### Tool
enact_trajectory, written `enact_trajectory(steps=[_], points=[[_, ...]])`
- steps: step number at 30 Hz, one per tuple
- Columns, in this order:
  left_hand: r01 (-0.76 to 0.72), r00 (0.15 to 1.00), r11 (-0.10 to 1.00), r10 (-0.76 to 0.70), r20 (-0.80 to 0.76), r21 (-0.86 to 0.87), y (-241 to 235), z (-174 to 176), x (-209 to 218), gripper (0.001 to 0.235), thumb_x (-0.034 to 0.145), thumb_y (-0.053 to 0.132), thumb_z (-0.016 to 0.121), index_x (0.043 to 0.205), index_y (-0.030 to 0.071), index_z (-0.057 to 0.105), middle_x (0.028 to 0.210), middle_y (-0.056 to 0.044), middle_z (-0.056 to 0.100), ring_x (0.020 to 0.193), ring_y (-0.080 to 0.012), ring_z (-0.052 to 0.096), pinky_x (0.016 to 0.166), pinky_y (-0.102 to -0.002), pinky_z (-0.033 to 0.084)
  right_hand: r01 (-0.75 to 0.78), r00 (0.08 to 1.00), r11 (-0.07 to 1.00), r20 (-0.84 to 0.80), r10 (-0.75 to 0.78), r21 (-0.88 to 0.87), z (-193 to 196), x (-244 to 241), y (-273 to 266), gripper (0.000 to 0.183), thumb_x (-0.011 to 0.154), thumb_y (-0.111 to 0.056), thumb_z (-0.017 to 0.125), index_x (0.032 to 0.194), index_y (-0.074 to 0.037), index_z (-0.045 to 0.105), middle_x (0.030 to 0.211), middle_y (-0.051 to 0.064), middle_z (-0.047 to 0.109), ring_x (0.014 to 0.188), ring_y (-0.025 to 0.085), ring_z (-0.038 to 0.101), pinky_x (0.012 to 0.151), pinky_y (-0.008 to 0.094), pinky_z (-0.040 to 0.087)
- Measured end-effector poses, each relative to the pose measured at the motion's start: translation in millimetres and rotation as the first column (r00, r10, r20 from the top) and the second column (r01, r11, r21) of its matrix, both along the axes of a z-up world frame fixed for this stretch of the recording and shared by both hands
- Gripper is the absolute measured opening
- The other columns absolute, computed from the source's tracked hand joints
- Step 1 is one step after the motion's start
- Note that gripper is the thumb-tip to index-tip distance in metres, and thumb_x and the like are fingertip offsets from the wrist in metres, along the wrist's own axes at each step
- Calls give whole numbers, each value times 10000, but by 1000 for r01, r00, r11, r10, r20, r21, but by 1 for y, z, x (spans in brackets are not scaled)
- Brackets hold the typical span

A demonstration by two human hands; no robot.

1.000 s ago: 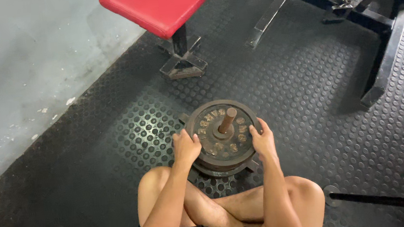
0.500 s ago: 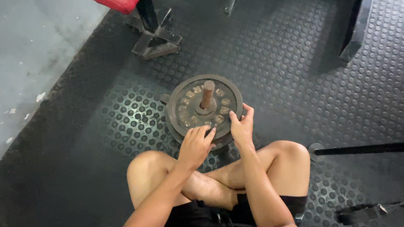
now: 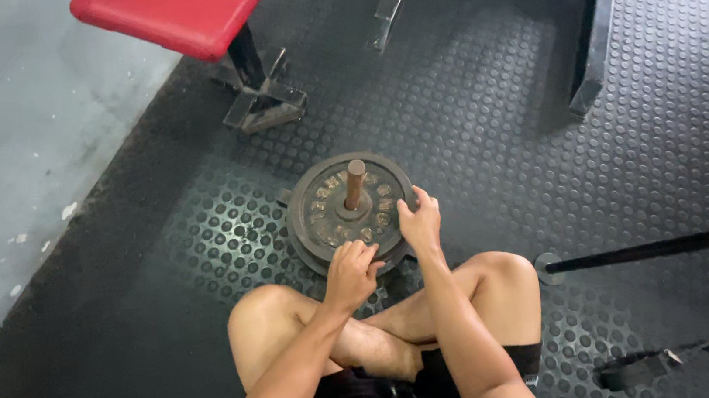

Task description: The person sits on the gym floor and loads weight plates onto a barbell. They slide several plates onto the bar and then use a strap to secure them in place.

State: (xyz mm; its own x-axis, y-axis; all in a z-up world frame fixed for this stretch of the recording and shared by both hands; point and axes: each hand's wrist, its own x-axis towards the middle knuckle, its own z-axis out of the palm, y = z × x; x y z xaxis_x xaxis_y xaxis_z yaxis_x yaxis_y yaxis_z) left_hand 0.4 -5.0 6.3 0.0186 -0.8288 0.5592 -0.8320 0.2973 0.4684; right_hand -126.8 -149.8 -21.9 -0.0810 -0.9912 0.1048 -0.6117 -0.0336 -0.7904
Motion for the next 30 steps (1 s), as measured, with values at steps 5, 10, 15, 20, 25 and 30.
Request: enact_trajectory(steps=[5, 10, 15, 20, 25, 30], points=[[18, 999, 997, -21, 35, 80, 2, -9, 0, 306, 832, 339, 607, 918, 47, 636, 736, -53, 466, 689, -266, 488, 644, -367, 421, -20, 996, 998, -88, 25, 52, -7, 2, -1, 431, 697, -217, 697, 1079, -27, 637, 922, 196, 541, 845, 377, 618, 712, 408, 538], [57, 998, 989, -58, 1, 140, -10, -14, 6, 271, 721, 205, 693, 887, -4, 641, 735, -110, 506, 713, -323, 506, 677, -421, 426, -19, 993, 998, -118, 12, -60, -15, 7, -1, 342, 761, -177, 650, 1040, 21, 635, 882, 216, 541, 820, 403, 603, 711, 436, 523], [35, 993, 938, -73, 97, 345, -4, -16, 2, 155, 688, 143, 672, 677, 91, 527, 761, -101, 506, 777, -334, 492, 655, -449, 389, -32, 964, 999, -262, 42, 43, -31, 4, 12, 414, 803, -273, 573, 1143, -38, 588, 961, 206, 539, 924, 414, 538, 813, 485, 439], [22, 998, 917, -43, 44, 398, -3, -21, 2, 151, 683, 149, 680, 809, 105, 608, 775, -53, 500, 794, -301, 485, 661, -429, 381, -63, 977, 968, -184, 109, 241, -31, 1, 11, 436, 816, -279, 583, 1188, -63, 514, 1044, 187, 517, 956, 424, 549, 838, 483, 439], [-26, 968, 926, -71, 240, 376, -1, -16, 1, 174, 713, 240, 655, 827, 138, 572, 805, -62, 526, 798, -304, 512, 700, -434, 388, -197, 959, 948, -153, 240, 251, -26, -17, 13, 467, 799, -362, 615, 1150, -72, 515, 1025, 151, 551, 955, 348, 548, 831, 432, 435], [-91, 942, 923, -41, 333, 373, 2, -22, 2, 264, 696, 302, 680, 932, 200, 624, 867, -22, 587, 850, -261, 554, 738, -418, 400, -190, 982, 944, 61, 180, 269, 5, -63, 49, 462, 774, -367, 657, 1160, -129, 569, 1046, 73, 611, 822, 187, 597, 816, 322, 469]])
